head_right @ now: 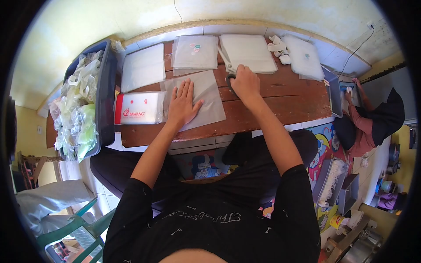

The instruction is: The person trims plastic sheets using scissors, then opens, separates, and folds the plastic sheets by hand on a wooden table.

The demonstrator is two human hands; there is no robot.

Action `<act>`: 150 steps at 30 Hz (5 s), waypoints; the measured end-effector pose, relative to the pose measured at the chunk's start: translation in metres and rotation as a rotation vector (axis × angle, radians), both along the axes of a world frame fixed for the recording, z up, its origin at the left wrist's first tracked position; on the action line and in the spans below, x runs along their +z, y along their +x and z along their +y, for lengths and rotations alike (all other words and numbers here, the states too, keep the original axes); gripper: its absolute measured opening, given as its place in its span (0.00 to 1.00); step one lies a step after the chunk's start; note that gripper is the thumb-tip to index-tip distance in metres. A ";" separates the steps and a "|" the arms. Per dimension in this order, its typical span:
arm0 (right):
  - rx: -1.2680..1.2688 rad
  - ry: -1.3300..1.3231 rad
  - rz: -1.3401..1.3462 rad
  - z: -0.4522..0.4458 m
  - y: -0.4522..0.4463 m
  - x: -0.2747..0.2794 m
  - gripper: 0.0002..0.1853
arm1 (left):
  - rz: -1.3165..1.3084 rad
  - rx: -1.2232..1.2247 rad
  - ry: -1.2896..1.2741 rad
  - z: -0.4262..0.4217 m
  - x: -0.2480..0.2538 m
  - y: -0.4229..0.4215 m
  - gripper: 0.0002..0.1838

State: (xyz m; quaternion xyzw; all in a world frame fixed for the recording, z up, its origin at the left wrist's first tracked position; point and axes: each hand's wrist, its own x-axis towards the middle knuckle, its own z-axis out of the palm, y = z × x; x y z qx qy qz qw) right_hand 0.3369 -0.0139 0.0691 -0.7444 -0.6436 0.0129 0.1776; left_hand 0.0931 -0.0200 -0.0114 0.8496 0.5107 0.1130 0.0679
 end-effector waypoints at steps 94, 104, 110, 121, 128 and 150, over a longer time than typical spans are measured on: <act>0.181 -0.177 1.437 0.036 0.032 0.067 0.16 | -1.409 0.138 -0.848 0.025 0.104 -0.019 0.27; 0.246 -0.174 1.347 0.074 0.119 0.069 0.35 | -1.402 -0.053 -0.750 0.116 0.095 0.098 0.44; -0.225 -0.415 1.166 0.090 0.172 0.001 0.40 | -1.214 0.247 -0.935 0.147 0.049 0.153 0.43; -0.222 -0.097 0.907 0.099 0.183 -0.012 0.29 | -1.058 0.218 -0.773 0.165 0.035 0.163 0.20; -0.132 -0.091 0.794 0.105 0.188 -0.034 0.27 | -1.015 0.271 -0.595 0.164 0.037 0.163 0.20; 0.062 -0.017 0.140 0.099 0.168 -0.046 0.13 | -0.582 0.164 -0.152 0.156 0.032 0.157 0.13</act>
